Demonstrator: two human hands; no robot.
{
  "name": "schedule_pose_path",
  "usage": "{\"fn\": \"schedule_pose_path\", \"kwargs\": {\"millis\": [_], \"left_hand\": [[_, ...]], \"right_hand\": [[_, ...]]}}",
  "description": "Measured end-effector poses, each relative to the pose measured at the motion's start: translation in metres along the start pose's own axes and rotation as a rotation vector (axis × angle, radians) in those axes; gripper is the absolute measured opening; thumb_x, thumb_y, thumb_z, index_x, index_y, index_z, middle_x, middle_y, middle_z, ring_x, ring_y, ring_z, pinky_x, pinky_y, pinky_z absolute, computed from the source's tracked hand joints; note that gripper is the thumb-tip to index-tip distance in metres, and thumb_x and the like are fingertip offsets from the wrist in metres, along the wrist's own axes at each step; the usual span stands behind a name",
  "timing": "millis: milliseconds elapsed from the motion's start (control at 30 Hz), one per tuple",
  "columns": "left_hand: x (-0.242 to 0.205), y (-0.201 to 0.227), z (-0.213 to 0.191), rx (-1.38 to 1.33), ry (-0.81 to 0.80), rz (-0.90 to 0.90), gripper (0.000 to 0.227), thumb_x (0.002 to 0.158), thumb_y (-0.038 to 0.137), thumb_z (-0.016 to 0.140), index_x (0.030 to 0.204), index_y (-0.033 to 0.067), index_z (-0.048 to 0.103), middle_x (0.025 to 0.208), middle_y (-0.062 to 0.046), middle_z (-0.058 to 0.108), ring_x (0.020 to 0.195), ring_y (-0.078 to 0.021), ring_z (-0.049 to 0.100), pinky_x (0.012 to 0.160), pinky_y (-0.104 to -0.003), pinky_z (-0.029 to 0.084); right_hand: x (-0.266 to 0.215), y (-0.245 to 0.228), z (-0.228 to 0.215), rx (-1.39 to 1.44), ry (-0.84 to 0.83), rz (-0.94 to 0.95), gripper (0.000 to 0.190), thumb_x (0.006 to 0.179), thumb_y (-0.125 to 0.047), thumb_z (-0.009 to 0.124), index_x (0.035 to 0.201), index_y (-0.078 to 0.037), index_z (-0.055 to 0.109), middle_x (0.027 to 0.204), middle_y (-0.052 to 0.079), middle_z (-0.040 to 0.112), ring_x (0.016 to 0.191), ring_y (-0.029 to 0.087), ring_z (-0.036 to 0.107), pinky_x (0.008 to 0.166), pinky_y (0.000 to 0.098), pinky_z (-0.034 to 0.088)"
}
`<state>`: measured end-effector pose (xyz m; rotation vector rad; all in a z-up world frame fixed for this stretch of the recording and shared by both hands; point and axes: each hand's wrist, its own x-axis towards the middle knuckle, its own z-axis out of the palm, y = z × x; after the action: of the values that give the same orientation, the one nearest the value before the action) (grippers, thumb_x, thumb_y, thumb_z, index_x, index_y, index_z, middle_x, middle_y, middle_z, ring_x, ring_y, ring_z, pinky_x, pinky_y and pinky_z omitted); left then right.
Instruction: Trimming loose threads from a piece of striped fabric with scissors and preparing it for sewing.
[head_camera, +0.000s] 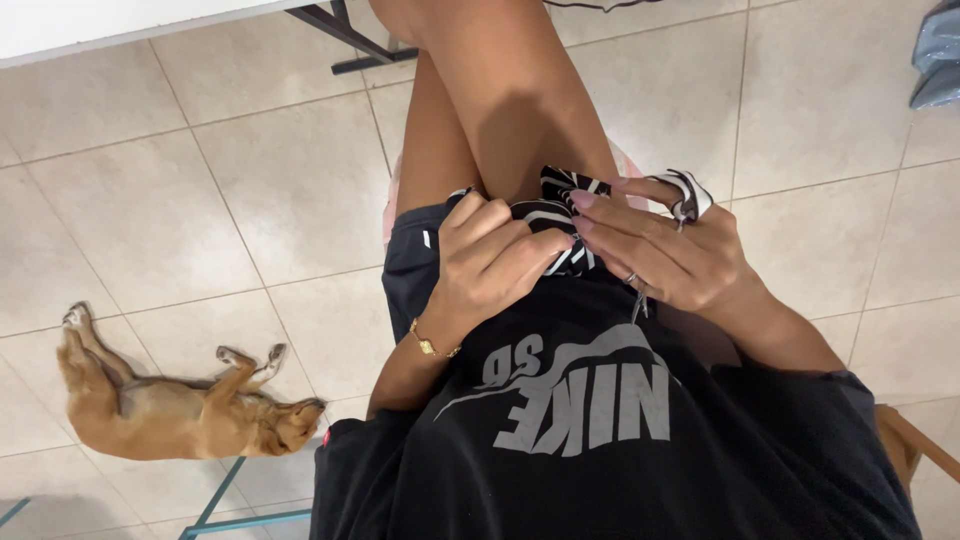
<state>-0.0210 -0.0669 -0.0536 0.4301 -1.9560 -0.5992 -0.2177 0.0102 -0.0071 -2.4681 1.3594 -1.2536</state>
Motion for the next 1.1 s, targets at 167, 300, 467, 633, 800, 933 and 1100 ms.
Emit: {"fn": "schedule_pose_path", "kwargs": {"millis": [167,300,467,633,800,933,1100], "left_hand": [[-0.002,0.001,0.005,-0.015,0.008,-0.026,0.022,0.100,-0.004,0.069,0.085,0.0107,0.077,0.059,-0.002,0.043,0.055,-0.0211,0.045,0.058,-0.030,0.046],[-0.002,-0.002,0.004,-0.039,0.023,0.003,0.024,0.098,-0.006,0.070,0.085,0.0131,0.076,0.059,0.001,0.040,0.055,-0.0178,0.043,0.059,-0.028,0.043],[-0.005,-0.002,0.002,-0.023,0.008,-0.002,0.026,0.099,-0.007,0.068,0.084,0.0131,0.077,0.059,0.002,0.039,0.055,-0.0173,0.041,0.058,-0.027,0.044],[-0.012,0.000,0.001,0.090,-0.063,-0.027,0.028,0.100,-0.011,0.067,0.089,0.0145,0.073,0.063,0.002,0.045,0.065,-0.0202,0.036,0.061,-0.035,0.029],[-0.011,0.000,-0.001,0.006,-0.094,-0.058,0.017,0.107,-0.002,0.068,0.094,0.0089,0.070,0.069,-0.001,0.053,0.067,-0.0221,0.042,0.063,-0.036,0.034],[-0.019,-0.006,0.008,-0.072,-0.169,-0.092,0.019,0.113,0.010,0.059,0.098,0.0040,0.068,0.083,-0.006,0.066,0.074,-0.0260,0.051,0.068,-0.042,0.040],[-0.065,-0.016,0.047,0.048,-0.353,-0.028,0.028,0.095,-0.012,0.076,0.109,0.0119,0.073,0.088,-0.001,0.072,0.085,-0.0206,0.062,0.079,-0.037,0.050]], "right_hand": [[-0.035,0.005,0.011,0.016,0.016,0.045,0.030,0.111,-0.003,0.057,0.099,0.010,0.081,0.104,0.024,0.084,0.085,0.035,0.082,0.086,0.0484,0.067],[-0.082,0.017,0.013,0.098,0.048,0.144,0.016,0.104,0.008,0.065,0.103,0.008,0.081,0.103,0.023,0.083,0.088,0.041,0.081,0.084,0.0496,0.066],[-0.084,0.018,0.003,0.149,0.082,0.234,0.015,0.106,0.003,0.067,0.103,0.008,0.080,0.103,0.023,0.083,0.090,0.045,0.081,0.083,0.0503,0.065],[-0.063,0.031,-0.012,0.439,0.168,0.266,0.035,0.111,-0.020,0.063,0.130,0.010,0.066,0.129,0.028,0.076,0.047,0.004,0.053,0.073,0.0214,0.074],[-0.020,0.027,-0.035,-0.079,-0.023,0.334,0.013,0.116,0.017,0.074,0.118,0.006,0.083,0.108,0.023,0.088,0.082,0.030,0.087,0.047,0.0245,0.038],[0.075,0.051,0.005,0.008,-0.176,0.095,0.023,0.111,0.024,0.083,0.130,0.015,0.074,0.117,0.024,0.081,0.103,0.030,0.080,0.093,0.0318,0.066],[0.230,0.076,0.134,0.097,-0.895,0.466,0.036,0.109,0.007,0.041,0.088,-0.018,0.025,0.078,-0.005,0.035,0.069,0.010,0.027,0.065,0.0332,0.021]]}}
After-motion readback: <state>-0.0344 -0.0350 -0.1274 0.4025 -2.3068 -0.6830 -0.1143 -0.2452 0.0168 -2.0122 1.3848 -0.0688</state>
